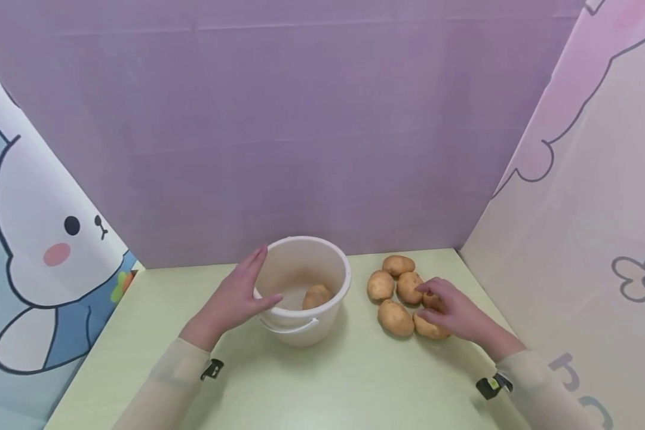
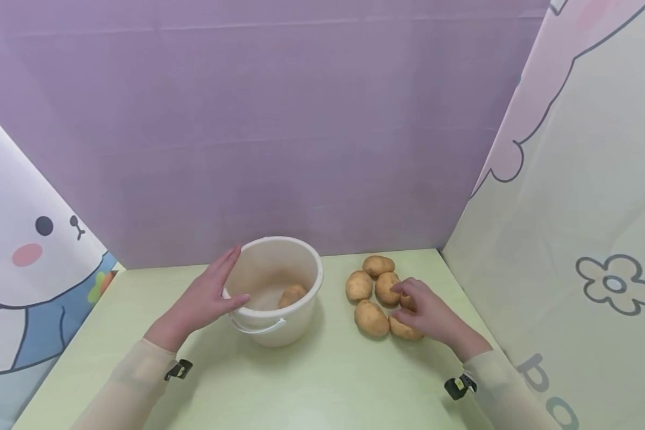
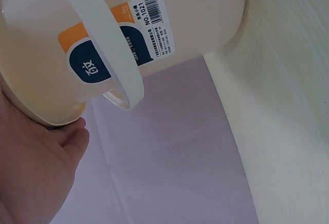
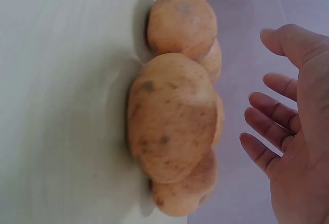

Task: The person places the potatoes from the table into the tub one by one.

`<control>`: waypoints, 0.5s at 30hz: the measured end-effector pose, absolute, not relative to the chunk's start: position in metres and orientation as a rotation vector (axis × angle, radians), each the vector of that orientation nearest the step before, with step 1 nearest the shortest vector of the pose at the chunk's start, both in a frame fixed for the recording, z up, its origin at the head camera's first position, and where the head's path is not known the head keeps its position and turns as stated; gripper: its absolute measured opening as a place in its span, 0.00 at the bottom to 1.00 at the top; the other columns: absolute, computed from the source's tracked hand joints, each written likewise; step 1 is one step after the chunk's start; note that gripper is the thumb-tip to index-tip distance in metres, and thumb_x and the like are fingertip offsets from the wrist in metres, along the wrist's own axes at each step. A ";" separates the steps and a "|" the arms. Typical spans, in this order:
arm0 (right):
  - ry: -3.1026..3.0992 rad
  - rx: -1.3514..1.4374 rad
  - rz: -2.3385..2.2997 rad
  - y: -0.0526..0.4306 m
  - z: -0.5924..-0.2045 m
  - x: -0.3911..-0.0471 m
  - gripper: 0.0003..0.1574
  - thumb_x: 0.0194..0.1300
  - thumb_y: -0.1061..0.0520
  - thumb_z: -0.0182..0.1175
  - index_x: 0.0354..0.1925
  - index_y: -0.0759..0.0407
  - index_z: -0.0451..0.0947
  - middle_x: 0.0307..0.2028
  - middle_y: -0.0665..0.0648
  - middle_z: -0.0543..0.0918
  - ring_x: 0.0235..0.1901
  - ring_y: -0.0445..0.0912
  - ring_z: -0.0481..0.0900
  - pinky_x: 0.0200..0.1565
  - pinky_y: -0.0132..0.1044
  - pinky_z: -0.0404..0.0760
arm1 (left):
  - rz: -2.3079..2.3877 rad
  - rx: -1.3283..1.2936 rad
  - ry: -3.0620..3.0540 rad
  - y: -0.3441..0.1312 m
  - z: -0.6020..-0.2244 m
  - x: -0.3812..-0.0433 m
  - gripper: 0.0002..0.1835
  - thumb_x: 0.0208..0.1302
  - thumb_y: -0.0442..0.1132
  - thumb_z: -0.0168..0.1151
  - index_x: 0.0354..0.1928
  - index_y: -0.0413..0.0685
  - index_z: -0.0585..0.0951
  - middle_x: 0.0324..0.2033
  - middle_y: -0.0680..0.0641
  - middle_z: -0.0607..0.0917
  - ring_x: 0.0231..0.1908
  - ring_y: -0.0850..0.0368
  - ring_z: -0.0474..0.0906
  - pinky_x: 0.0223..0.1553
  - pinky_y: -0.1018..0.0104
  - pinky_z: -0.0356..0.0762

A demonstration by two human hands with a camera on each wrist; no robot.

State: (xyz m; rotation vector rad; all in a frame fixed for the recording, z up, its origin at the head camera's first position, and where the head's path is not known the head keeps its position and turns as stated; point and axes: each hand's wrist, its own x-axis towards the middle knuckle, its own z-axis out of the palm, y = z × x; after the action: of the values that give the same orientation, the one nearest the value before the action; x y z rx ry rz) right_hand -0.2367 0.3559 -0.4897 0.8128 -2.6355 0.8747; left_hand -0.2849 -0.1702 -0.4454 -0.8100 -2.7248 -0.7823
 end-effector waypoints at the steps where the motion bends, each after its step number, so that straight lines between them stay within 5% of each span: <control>1: -2.636 0.815 0.880 0.357 -0.492 -0.236 0.26 0.68 0.60 0.79 0.61 0.61 0.81 0.54 0.55 0.84 0.53 0.53 0.82 0.55 0.57 0.86 | -0.782 -0.810 -2.725 -0.170 -0.445 -0.285 0.63 0.68 0.65 0.73 0.89 0.37 0.52 0.86 0.34 0.57 0.83 0.31 0.58 0.78 0.30 0.62; 5: -2.633 0.805 0.877 0.359 -0.500 -0.233 0.31 0.67 0.58 0.80 0.63 0.66 0.81 0.55 0.60 0.84 0.55 0.61 0.82 0.57 0.52 0.86 | -0.790 -0.807 -2.725 -0.170 -0.445 -0.284 0.63 0.68 0.65 0.73 0.89 0.36 0.52 0.86 0.34 0.57 0.83 0.31 0.58 0.79 0.30 0.62; 15: -2.638 0.773 0.713 0.363 -0.521 -0.227 0.35 0.59 0.56 0.84 0.61 0.61 0.84 0.59 0.62 0.83 0.61 0.54 0.78 0.68 0.27 0.67 | -0.809 -0.809 -2.719 -0.169 -0.445 -0.283 0.62 0.68 0.63 0.74 0.89 0.36 0.51 0.86 0.34 0.56 0.83 0.31 0.57 0.79 0.30 0.61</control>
State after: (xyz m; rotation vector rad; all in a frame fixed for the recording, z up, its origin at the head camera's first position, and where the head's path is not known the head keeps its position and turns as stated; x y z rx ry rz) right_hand -0.2271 0.3630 -0.5213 0.7734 -2.6379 0.7133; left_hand -0.2831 -0.1690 -0.4446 -0.8088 -2.7188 -0.8094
